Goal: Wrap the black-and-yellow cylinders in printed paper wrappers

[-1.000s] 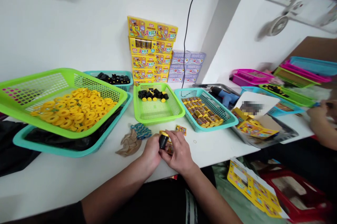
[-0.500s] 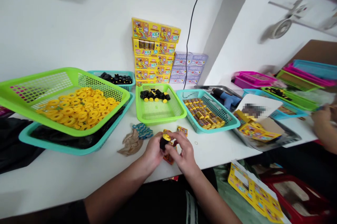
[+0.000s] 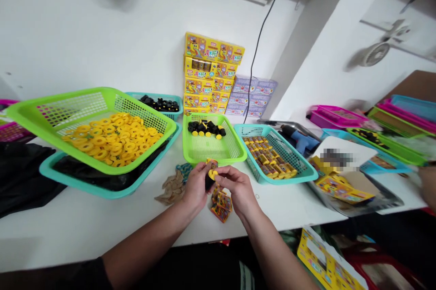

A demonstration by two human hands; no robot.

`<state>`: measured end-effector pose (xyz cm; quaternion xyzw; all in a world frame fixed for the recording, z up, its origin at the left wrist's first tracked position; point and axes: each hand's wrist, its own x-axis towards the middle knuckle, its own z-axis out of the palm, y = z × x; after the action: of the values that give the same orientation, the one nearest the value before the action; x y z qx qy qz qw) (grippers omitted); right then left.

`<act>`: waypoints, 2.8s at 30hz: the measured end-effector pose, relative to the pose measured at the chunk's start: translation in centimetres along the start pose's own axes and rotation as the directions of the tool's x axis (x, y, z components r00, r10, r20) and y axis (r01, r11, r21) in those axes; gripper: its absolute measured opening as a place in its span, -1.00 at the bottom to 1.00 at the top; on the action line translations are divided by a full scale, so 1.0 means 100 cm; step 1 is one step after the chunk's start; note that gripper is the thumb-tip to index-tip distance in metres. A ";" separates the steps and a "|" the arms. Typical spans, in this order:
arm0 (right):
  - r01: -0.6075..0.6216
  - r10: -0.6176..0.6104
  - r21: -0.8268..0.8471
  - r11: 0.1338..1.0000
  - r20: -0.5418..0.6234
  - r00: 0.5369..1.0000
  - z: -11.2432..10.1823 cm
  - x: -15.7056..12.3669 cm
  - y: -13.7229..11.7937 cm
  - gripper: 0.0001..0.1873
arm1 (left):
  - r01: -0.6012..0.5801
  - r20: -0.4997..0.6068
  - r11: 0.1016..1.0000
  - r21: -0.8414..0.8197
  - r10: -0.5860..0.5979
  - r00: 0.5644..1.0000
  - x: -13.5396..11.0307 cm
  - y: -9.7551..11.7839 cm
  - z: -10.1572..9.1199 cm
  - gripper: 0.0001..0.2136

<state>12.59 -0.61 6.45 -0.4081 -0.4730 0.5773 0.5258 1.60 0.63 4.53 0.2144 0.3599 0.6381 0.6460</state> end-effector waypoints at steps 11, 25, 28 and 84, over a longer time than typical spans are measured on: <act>-0.148 0.152 -0.036 0.988 0.115 0.982 0.022 0.114 -0.036 -0.74 | -0.171 -0.085 0.889 0.425 0.227 0.970 0.085 0.064 0.014 -0.80; 0.469 -0.448 -0.367 0.803 0.148 0.882 0.012 0.087 -0.029 -0.89 | -0.161 -0.072 0.917 0.365 0.201 0.977 0.062 0.052 0.020 -0.79; 0.646 -0.589 -0.517 0.562 0.298 0.751 0.004 0.041 -0.020 -0.88 | -0.050 -0.011 0.991 0.127 0.052 0.999 0.031 0.031 0.022 -0.76; 0.194 -0.246 -0.206 0.959 -0.274 0.930 -0.085 -0.040 0.003 -0.52 | -0.199 0.464 0.807 0.556 -0.103 0.880 -0.003 -0.022 -0.002 -0.76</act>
<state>21.17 -3.59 4.19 -0.4791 -0.4804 0.4027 0.6145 2.96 0.13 2.82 0.5618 0.3652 0.4394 0.5983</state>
